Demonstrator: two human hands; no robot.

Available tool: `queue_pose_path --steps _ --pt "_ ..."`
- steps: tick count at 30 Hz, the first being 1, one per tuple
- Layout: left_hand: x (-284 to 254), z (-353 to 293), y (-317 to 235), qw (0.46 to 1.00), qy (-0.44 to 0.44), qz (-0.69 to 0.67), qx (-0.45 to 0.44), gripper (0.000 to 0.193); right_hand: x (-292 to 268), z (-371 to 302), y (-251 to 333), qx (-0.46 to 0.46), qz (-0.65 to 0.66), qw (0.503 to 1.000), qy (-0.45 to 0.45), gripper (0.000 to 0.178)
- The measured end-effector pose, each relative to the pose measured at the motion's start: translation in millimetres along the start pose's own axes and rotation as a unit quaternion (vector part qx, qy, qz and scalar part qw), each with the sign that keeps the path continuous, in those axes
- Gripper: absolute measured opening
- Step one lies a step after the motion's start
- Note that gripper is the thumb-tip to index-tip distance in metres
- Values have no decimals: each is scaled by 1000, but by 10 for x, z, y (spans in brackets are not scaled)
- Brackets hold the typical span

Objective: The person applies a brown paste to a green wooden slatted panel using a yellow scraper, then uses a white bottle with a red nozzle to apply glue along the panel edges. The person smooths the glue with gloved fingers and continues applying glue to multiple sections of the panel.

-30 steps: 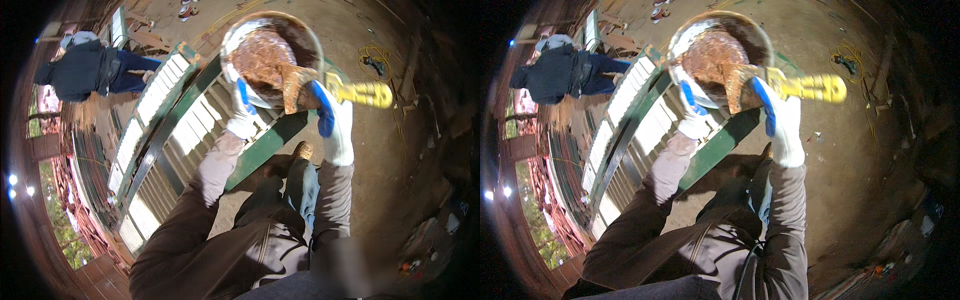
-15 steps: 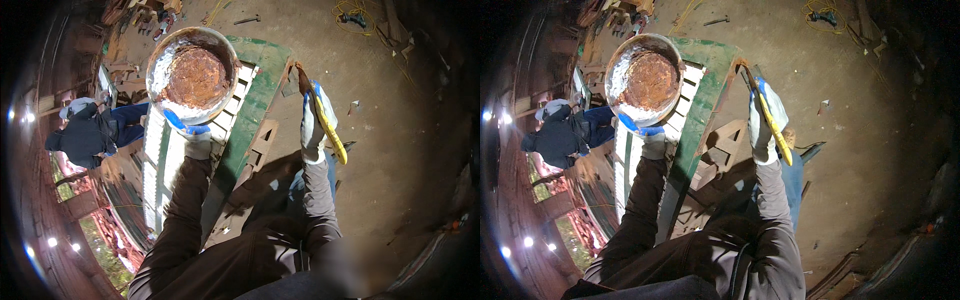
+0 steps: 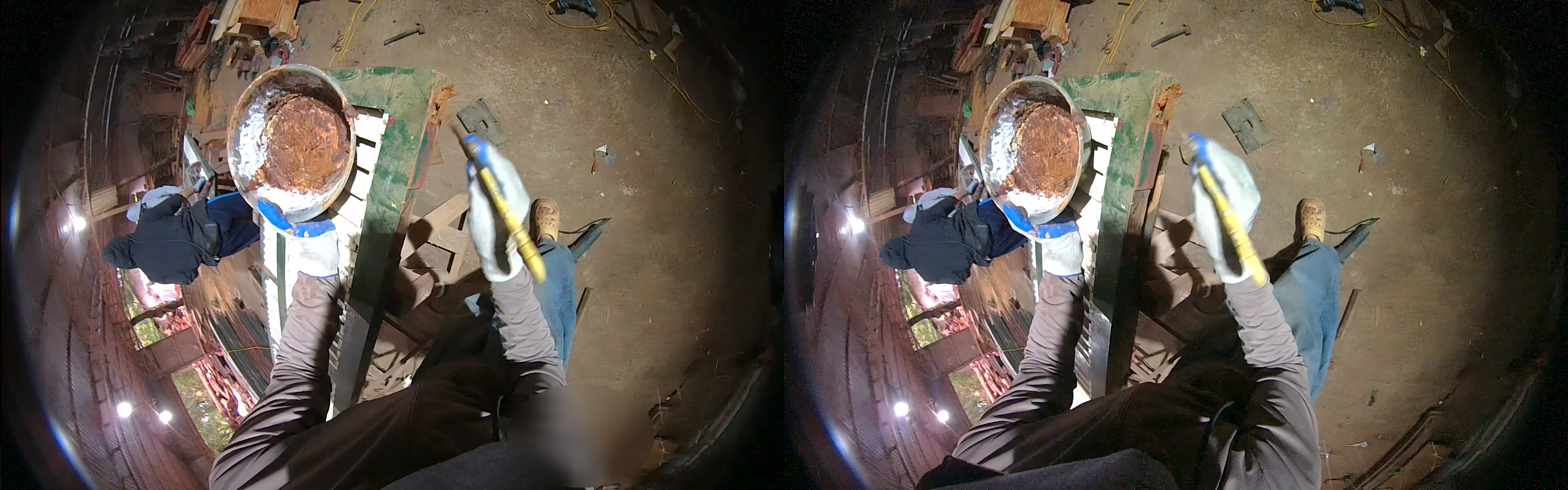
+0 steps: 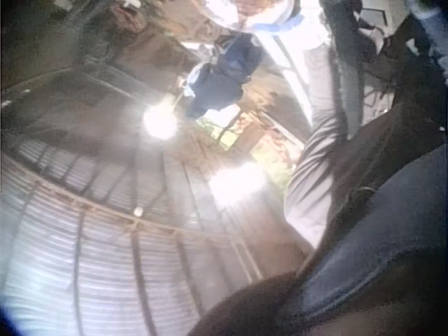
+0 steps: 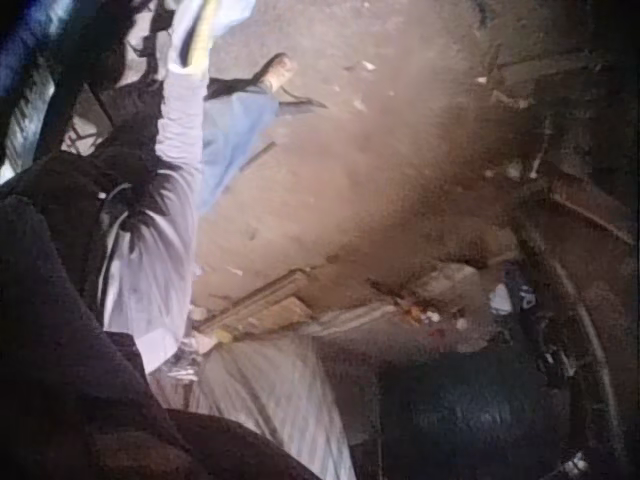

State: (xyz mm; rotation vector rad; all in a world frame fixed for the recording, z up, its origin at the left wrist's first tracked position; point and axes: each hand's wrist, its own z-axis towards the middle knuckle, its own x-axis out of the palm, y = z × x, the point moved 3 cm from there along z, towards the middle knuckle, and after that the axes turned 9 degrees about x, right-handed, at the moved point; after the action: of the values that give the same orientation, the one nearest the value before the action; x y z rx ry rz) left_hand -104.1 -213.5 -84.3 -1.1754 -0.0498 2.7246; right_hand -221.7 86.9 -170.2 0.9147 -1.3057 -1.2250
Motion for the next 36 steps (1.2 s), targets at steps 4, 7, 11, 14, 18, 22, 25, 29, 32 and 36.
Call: queue_pose_path --steps 4,7,11,14,18,22,25,29,32,36 --pt "-35 -112 562 990 -65 55 112 117 72 212 -339 123 135 983 11 36" --pt "94 91 166 988 -47 34 142 116 71 421 -327 99 134 986 -9 29" --pt "99 101 173 985 -68 41 152 119 42 466 -225 107 199 973 46 28" --pt "117 112 178 985 -76 45 148 118 43 425 -188 81 131 988 25 27" --pt "143 128 162 985 -80 47 143 116 77 421 -116 -38 80 996 10 28" --pt "161 144 136 985 -82 51 140 114 79 346 -38 -199 -6 978 63 30" --pt "151 168 154 986 -83 51 137 112 -6 188 -33 -145 6 986 87 28" --pt "132 177 141 987 -85 51 126 110 -51 266 -85 -21 83 996 9 27" --pt "128 210 113 988 -83 52 123 109 3 512 -196 -82 40 996 -25 26" --pt "166 227 119 988 -81 50 122 107 171 587 -238 -188 13 982 -5 32"
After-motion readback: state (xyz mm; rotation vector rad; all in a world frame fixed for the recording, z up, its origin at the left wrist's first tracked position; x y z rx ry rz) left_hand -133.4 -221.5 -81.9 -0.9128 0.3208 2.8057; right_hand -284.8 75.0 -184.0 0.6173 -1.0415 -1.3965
